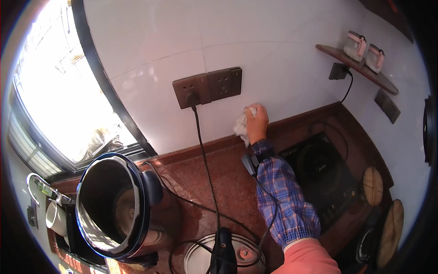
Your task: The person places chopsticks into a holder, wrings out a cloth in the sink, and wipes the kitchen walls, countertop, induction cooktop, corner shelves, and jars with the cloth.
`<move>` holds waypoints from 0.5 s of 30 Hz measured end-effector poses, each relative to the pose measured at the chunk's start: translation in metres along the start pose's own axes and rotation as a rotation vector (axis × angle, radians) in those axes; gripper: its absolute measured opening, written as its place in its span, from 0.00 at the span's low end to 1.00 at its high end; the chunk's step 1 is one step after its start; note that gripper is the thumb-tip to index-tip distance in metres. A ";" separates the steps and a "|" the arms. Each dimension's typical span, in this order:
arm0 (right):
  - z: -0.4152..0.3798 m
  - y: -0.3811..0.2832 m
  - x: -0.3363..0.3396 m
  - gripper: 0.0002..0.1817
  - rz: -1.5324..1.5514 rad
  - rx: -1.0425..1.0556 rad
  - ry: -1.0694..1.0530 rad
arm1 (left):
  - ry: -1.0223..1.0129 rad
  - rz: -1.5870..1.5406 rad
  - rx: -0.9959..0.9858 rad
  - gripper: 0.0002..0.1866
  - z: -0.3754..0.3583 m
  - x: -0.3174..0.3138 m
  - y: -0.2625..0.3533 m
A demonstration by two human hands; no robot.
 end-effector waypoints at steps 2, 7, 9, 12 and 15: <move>-0.001 0.039 0.006 0.12 -0.037 -0.068 0.060 | -0.016 0.004 0.009 0.29 -0.003 0.003 -0.002; 0.013 0.125 0.046 0.15 0.065 -0.490 0.239 | 0.015 0.016 -0.005 0.30 -0.003 0.004 -0.001; 0.004 0.108 0.043 0.15 0.254 -0.481 0.340 | 0.008 0.011 0.013 0.30 -0.003 0.004 -0.002; -0.031 0.066 0.009 0.16 -0.138 -0.212 0.248 | 0.005 -0.002 0.045 0.31 -0.007 0.002 -0.008; -0.041 0.073 -0.009 0.18 -0.167 -0.066 -0.002 | 0.001 -0.008 0.041 0.31 -0.006 0.004 -0.010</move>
Point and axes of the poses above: each hand's wrist, its own z-axis towards the middle knuckle, its own x-axis out of the back of the hand, y = z × x, the point moved 10 cm from there along z, towards the middle knuckle, and after that the axes turned 11 degrees about -x, right-handed, at the moved point
